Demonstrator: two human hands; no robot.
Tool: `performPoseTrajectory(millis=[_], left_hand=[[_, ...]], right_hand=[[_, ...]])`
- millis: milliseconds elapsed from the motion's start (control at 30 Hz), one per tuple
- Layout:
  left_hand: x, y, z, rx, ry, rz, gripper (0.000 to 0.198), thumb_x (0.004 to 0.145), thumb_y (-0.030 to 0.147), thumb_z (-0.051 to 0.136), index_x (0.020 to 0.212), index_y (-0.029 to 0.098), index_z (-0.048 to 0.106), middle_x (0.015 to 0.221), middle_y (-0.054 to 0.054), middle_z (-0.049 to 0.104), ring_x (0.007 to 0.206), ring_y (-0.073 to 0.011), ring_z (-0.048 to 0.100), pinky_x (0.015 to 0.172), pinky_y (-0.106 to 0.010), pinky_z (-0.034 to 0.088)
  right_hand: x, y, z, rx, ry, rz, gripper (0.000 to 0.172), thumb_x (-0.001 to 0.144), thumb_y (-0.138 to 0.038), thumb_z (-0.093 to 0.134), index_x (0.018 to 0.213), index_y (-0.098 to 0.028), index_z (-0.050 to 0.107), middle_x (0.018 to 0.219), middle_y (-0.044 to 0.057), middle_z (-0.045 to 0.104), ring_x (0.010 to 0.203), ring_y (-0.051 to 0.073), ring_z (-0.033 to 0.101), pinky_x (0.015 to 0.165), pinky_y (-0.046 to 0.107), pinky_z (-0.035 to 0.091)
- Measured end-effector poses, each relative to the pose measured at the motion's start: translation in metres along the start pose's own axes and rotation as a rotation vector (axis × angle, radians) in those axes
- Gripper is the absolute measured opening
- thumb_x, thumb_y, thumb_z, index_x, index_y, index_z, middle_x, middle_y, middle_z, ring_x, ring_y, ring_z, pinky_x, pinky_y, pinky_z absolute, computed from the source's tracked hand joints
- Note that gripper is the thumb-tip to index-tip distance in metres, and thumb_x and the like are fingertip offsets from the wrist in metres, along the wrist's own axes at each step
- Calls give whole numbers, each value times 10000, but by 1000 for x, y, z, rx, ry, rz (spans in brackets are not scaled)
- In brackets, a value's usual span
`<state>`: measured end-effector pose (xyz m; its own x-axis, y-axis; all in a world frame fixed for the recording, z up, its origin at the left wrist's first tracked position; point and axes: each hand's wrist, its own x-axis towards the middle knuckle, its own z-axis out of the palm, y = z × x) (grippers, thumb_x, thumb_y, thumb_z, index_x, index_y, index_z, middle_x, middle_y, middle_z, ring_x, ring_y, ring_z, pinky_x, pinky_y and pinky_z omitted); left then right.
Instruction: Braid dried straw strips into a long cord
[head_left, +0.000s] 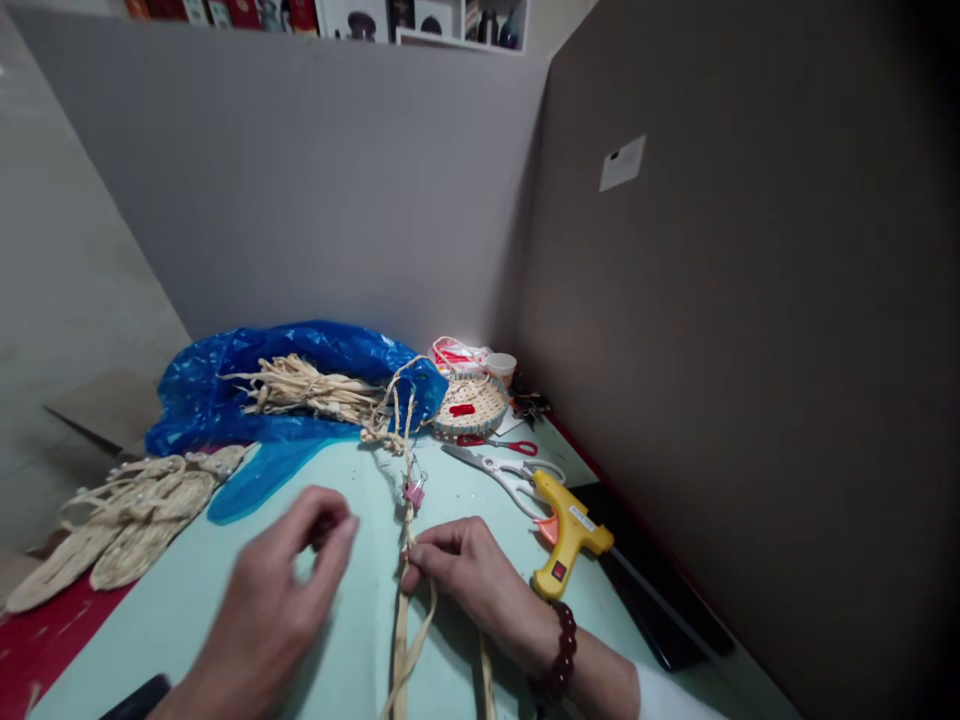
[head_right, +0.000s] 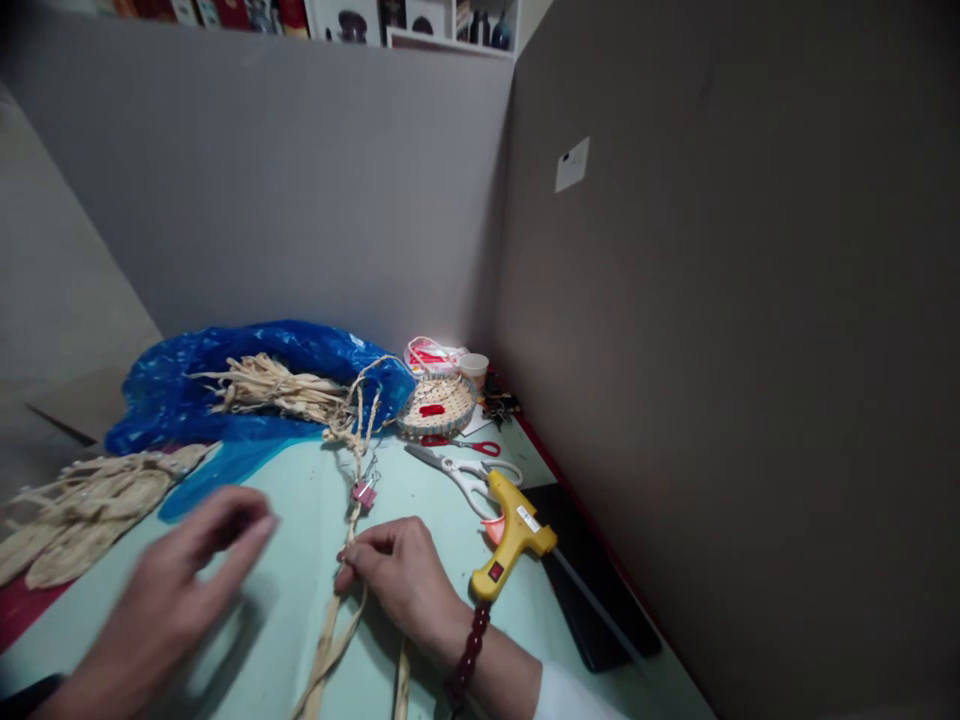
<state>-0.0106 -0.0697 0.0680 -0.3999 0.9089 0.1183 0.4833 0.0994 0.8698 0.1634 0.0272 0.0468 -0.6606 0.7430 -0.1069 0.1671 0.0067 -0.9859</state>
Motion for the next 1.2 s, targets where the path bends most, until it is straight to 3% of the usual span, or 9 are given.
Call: performPoseTrajectory(millis=[100, 233, 367, 467, 600, 667, 800, 1000, 1200], left_hand=[[23, -4, 15, -72, -201, -94, 230, 819, 359, 632, 962, 178, 642, 970, -68, 686, 975, -265, 602, 897, -372, 420], [25, -11, 31, -433, -461, -271, 337, 830, 350, 588, 1114, 169, 601, 941, -57, 692, 883, -215, 615, 873, -338, 434], [19, -9, 38, -500, -611, -216, 183, 820, 311, 606, 924, 168, 652, 684, 10, 621, 659, -146, 566, 692, -261, 430], [20, -12, 39, -476, -690, -302, 195, 849, 319, 578, 962, 173, 638, 636, 52, 529, 449, -62, 352, 462, -206, 268], [23, -16, 38, -370, -677, -333, 220, 881, 359, 503, 825, 175, 610, 567, 84, 376, 449, -71, 215, 422, -217, 130], [24, -15, 38, -272, -622, -276, 266, 893, 379, 481, 751, 183, 591, 543, 85, 363, 454, -81, 261, 433, -217, 186], [26, -12, 40, -243, -540, -171, 307, 841, 378, 558, 613, 172, 563, 617, 30, 533, 590, -111, 441, 557, -205, 336], [26, -18, 42, -397, -582, -409, 327, 841, 464, 537, 659, 193, 554, 427, 120, 280, 380, -67, 132, 376, -228, 85], [26, -19, 42, -281, -564, -387, 313, 827, 444, 559, 645, 190, 543, 398, 120, 273, 373, -63, 164, 392, -228, 85]], right_hand=[[-1, 0, 1, 71, -20, 26, 277, 846, -219, 559, 654, -101, 721, 442, -60, 381, 453, 66, 256, 471, 206, 223], [-1, 4, 6, 233, -60, 13, 258, 836, -204, 549, 664, -99, 711, 521, -25, 505, 463, 61, 334, 506, 185, 302], [-2, 5, 9, 269, -89, -15, 276, 869, -227, 501, 734, -102, 707, 571, 18, 599, 560, 119, 526, 609, 221, 407], [-3, 4, 7, 88, -72, -85, 295, 886, -181, 463, 740, -116, 710, 617, 24, 637, 616, 127, 555, 639, 222, 409], [-6, 2, 3, -251, 26, -92, 300, 904, -202, 492, 694, -141, 698, 609, -1, 631, 552, 98, 496, 564, 204, 354], [-8, 0, 3, -353, 56, -75, 307, 910, -218, 505, 668, -148, 681, 576, -15, 609, 530, 88, 473, 543, 202, 331], [-9, -2, 4, -441, 52, -96, 309, 922, -216, 493, 687, -159, 686, 618, -7, 655, 563, 95, 524, 594, 206, 363], [-6, 0, 0, -426, 3, -135, 257, 918, -194, 498, 761, -168, 700, 681, -5, 699, 585, 99, 571, 618, 201, 388], [-10, -5, -7, -628, -50, -177, 245, 911, -212, 504, 725, -166, 657, 598, -10, 601, 523, 90, 446, 535, 221, 289]])
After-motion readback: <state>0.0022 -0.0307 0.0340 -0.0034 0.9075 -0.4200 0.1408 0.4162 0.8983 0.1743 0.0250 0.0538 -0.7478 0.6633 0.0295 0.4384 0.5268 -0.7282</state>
